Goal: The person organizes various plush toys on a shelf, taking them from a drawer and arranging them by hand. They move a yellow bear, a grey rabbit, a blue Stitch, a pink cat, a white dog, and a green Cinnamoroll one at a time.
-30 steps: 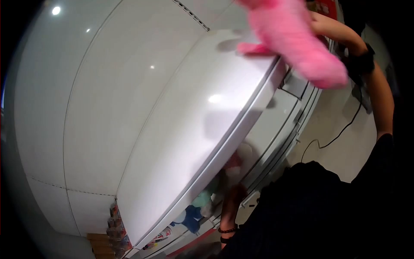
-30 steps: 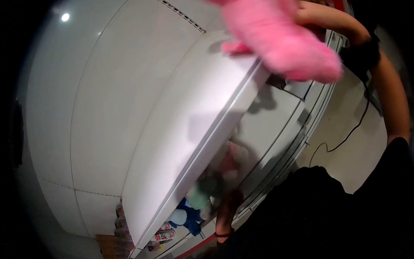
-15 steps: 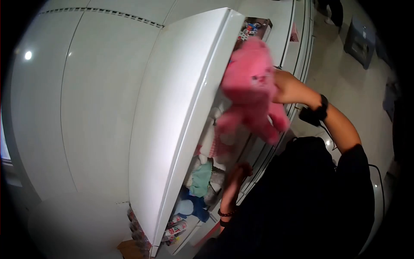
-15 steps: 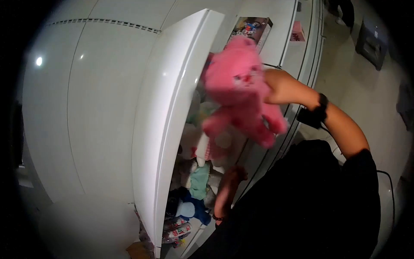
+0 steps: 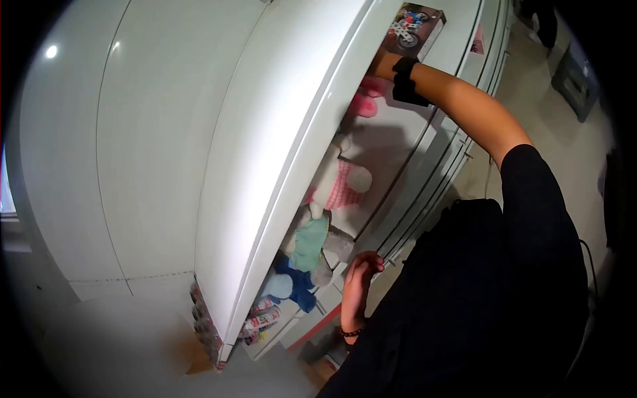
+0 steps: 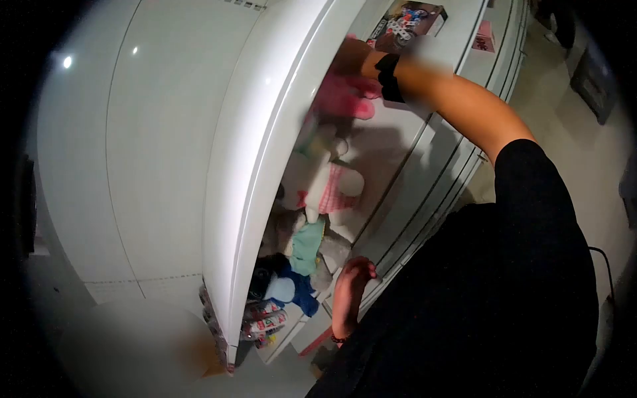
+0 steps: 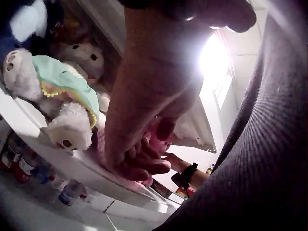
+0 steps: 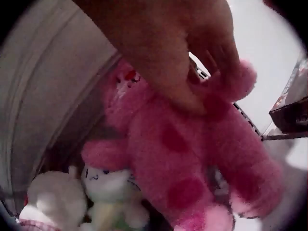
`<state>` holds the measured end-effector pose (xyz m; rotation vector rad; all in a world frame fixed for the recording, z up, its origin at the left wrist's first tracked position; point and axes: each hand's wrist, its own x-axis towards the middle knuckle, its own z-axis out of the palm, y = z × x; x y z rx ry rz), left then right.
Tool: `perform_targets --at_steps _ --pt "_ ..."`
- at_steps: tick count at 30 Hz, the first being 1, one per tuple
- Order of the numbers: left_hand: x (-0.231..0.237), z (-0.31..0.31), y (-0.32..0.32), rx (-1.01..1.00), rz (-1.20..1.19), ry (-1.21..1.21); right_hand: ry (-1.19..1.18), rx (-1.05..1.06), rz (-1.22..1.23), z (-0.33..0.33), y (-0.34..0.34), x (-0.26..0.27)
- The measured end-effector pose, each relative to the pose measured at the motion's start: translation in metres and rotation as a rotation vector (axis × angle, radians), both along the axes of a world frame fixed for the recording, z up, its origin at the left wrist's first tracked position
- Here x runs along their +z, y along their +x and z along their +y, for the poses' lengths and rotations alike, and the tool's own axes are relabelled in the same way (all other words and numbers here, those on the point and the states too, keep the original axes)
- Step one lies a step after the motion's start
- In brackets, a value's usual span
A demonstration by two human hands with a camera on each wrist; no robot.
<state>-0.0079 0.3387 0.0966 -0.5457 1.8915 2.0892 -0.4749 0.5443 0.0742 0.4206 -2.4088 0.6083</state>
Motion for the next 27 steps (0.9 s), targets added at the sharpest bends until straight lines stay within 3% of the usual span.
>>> perform_targets --at_steps 7,8,9,11,13,17,27 --pt "-0.025 -0.011 0.024 0.081 0.091 0.067 -0.433 0.482 -0.153 0.037 0.082 -0.02" --pt "-0.023 -0.007 0.029 0.101 0.11 0.074 -0.304 0.441 -0.3 0.049 0.09 -0.03" --pt "-0.024 -0.007 0.032 0.127 0.121 0.079 -0.356 0.49 -0.224 0.053 0.114 -0.034" --pt "-0.039 -0.011 0.037 0.172 0.109 0.094 -0.403 0.486 -0.386 0.055 0.147 -0.049" --pt "-0.043 -0.013 0.035 0.153 0.116 0.072 -0.224 0.48 -0.483 0.066 0.168 -0.067" --pt "-0.047 0.002 0.02 0.201 0.142 0.084 0.039 0.458 -0.187 0.067 0.184 -0.085" --pt "-0.042 -0.002 0.045 0.463 0.153 0.083 0.071 0.385 -0.154 0.066 0.19 -0.085"
